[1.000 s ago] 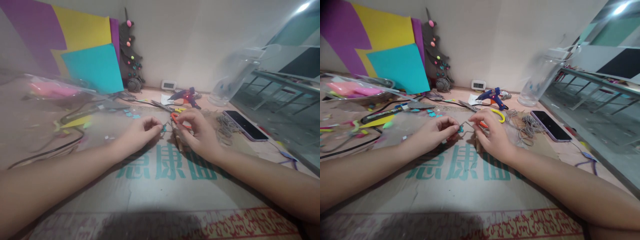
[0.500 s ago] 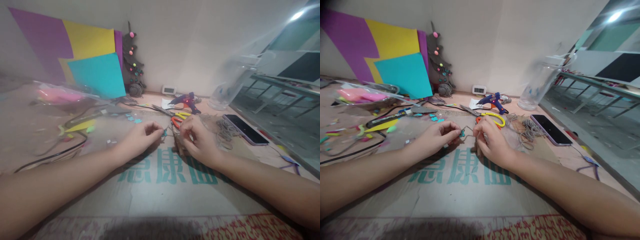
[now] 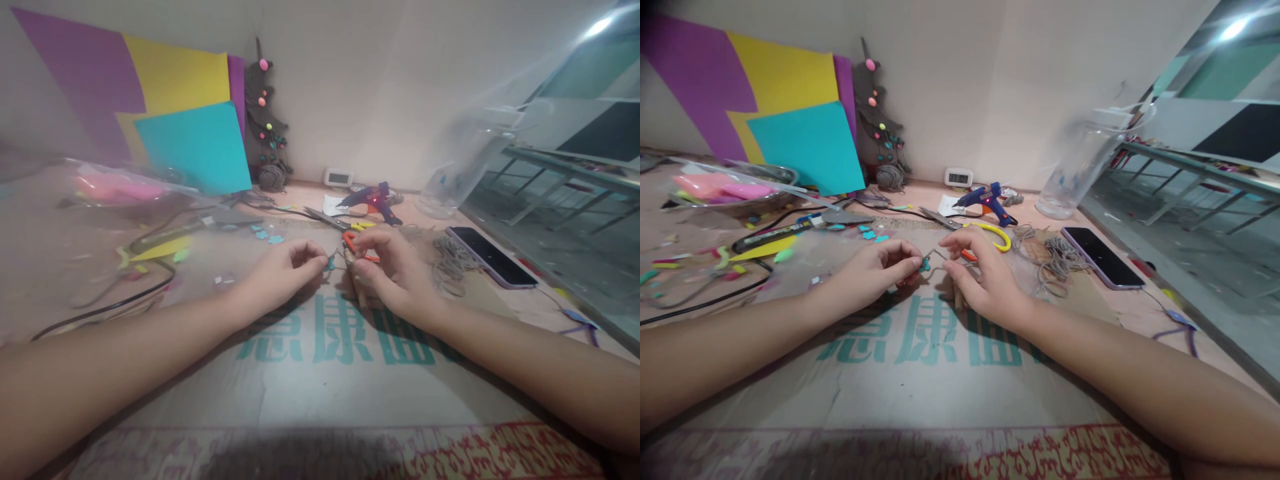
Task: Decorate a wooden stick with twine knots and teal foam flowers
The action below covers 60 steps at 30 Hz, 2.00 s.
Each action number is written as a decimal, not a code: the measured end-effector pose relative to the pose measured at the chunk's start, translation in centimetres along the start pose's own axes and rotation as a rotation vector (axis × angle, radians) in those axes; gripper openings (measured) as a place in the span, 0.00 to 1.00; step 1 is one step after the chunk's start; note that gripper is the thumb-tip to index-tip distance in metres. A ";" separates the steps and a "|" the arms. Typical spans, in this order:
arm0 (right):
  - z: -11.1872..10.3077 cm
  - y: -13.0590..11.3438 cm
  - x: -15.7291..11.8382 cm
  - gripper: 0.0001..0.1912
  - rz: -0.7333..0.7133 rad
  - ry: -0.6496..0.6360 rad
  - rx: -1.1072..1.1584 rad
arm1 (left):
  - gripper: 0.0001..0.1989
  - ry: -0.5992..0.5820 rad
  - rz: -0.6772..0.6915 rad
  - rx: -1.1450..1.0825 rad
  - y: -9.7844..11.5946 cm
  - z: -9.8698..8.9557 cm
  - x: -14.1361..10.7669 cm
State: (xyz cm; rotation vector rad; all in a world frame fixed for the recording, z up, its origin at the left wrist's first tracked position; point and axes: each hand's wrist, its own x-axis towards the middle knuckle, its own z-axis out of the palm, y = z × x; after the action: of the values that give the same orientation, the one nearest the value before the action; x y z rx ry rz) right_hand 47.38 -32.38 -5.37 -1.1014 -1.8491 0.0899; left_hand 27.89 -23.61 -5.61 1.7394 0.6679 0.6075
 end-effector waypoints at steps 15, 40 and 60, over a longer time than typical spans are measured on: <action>0.3 0.5 -0.3 0.13 0.129 -0.021 0.170 | 0.08 0.010 -0.005 -0.023 0.0 0.1 0.0; 0.0 -0.2 0.3 0.09 0.193 -0.049 -0.005 | 0.09 -0.023 0.066 0.063 -0.4 -0.1 -0.2; 0.4 -1.2 0.6 0.07 0.499 -0.177 0.206 | 0.09 -0.007 0.094 0.082 0.4 0.0 -0.4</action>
State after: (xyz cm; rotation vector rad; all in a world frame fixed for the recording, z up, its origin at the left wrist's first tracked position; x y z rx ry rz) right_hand 46.21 -32.53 -4.59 -1.4168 -1.6315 0.6706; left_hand 27.62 -24.01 -5.29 1.8564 0.6164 0.6460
